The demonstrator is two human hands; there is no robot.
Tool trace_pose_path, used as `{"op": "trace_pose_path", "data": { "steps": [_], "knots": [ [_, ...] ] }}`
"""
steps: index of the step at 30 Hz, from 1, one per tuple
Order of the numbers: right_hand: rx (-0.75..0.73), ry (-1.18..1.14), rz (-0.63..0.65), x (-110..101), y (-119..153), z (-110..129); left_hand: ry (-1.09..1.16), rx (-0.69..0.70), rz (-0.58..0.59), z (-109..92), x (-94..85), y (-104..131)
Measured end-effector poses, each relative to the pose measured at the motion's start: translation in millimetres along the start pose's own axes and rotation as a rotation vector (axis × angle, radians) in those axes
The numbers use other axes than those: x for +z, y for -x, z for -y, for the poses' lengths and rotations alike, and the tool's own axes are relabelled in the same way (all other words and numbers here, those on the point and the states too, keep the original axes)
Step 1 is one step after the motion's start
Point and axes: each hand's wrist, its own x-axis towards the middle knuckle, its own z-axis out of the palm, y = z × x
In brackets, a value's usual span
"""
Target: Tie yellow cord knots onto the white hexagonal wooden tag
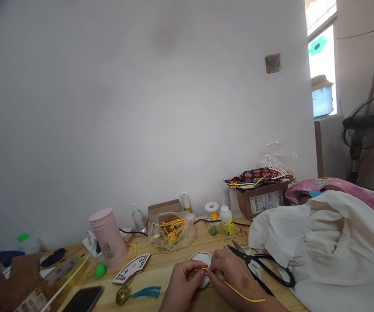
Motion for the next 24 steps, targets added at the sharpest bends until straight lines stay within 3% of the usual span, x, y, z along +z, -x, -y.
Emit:
{"op": "trace_pose_path", "data": {
  "steps": [6, 16, 24],
  "knots": [
    [0.031, 0.004, -0.031, 4.7, -0.1, -6.7, 0.128, 0.008, 0.065, 3.1, 2.5, -1.9],
    [0.148, -0.025, -0.045, -4.1, -1.7, 1.0, 0.110, 0.014, 0.094, -3.2, 3.9, -0.5],
    [-0.055, -0.058, -0.018, 1.5, -3.5, -6.5, 0.111, 0.024, 0.103, 0.7, 3.6, -2.3]
  ]
}}
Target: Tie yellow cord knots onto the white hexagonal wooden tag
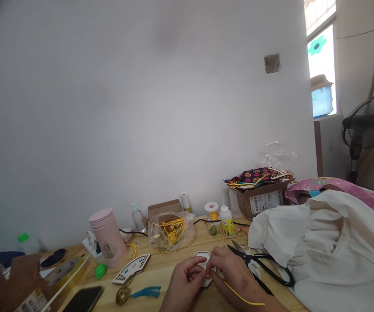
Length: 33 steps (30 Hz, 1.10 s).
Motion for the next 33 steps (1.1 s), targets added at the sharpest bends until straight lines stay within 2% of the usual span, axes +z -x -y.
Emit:
{"op": "trace_pose_path", "data": {
  "steps": [9, 21, 33],
  "knots": [
    [0.037, 0.105, 0.063, -6, 1, 6, -0.011, -0.003, -0.001, 1, -1.8, -1],
    [0.057, -0.021, 0.065, -4, 2, 3, -0.033, 0.029, 0.040, 0, -1.1, 2],
    [0.074, 0.008, -0.029, 4, 1, 2, 0.065, -0.058, 0.076, 8, 4.6, -1]
  ]
}}
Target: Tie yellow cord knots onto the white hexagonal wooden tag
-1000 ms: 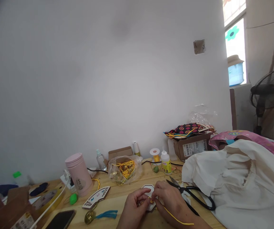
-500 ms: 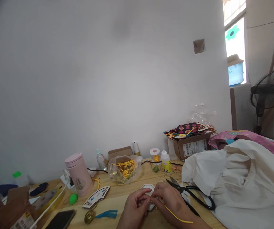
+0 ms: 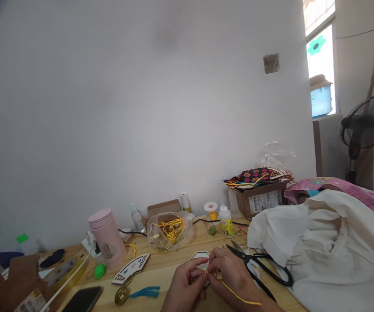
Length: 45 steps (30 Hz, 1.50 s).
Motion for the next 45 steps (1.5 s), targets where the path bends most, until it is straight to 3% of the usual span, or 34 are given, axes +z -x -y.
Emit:
{"op": "trace_pose_path", "data": {
  "steps": [7, 13, 19, 26, 32, 36, 41, 45],
  "knots": [
    [0.040, -0.047, -0.027, -1, -1, 2, 0.025, -0.007, -0.015, 1, 0.5, -1],
    [0.161, -0.332, 0.013, 3, -1, -4, 0.017, 0.014, 0.001, -3, 1.9, 0],
    [0.171, -0.624, -0.023, 6, -3, -5, -0.073, 0.046, -0.050, -13, -3.1, 5],
    [0.300, -1.099, -0.040, -25, -6, -5, -0.113, 0.014, -0.212, -4, -19.6, -2],
    [0.282, -1.393, -0.106, -49, -9, -8, -0.063, -0.035, -0.283, 6, -31.2, -9],
    [0.203, -1.448, -0.231, -59, -11, -11, -0.009, -0.049, -0.323, 4, -35.7, -9],
    [0.211, -1.532, -0.400, -72, -11, -11, 0.032, -0.059, -0.360, 2, -37.7, -10],
    [0.201, -1.468, -0.402, -71, -11, -12, 0.043, -0.067, -0.355, 1, -38.3, -10]
  ]
}}
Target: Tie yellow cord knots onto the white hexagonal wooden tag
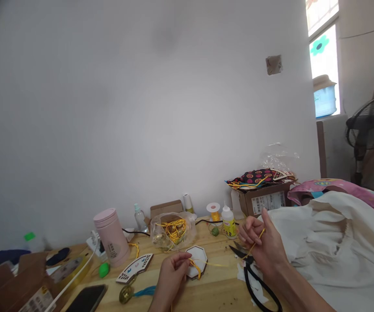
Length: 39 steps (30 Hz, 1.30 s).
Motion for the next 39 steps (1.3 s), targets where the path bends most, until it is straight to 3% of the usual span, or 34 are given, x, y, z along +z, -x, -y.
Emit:
{"op": "trace_pose_path", "data": {
  "steps": [2, 6, 12, 16, 22, 30, 34, 39],
  "knots": [
    [0.004, 0.191, 0.058, 1, 3, -7, -0.002, 0.001, 0.002, -1, 0.1, 0],
    [-0.002, 0.891, 0.286, 8, 16, -30, -0.003, -0.002, 0.011, -2, 2.6, 2],
    [-0.067, 1.404, 0.424, 15, 30, -50, 0.006, -0.005, 0.062, -2, 7.5, 6],
    [-0.129, 1.456, 0.423, 12, 26, -47, -0.006, -0.006, 0.091, -2, 8.9, 8],
    [-0.314, 1.390, 0.618, 4, 26, -49, -0.010, 0.037, 0.157, 0, 11.9, 10],
    [-0.329, 1.371, 0.809, 5, 32, -47, -0.060, 0.066, 0.130, 2, 11.6, 9],
    [-0.403, 1.338, 0.764, 3, 28, -51, -0.071, 0.070, 0.147, 4, 12.5, 9],
    [-0.328, 1.327, 0.599, 6, 24, -53, -0.077, 0.080, 0.201, 3, 16.4, 13]
  ]
}}
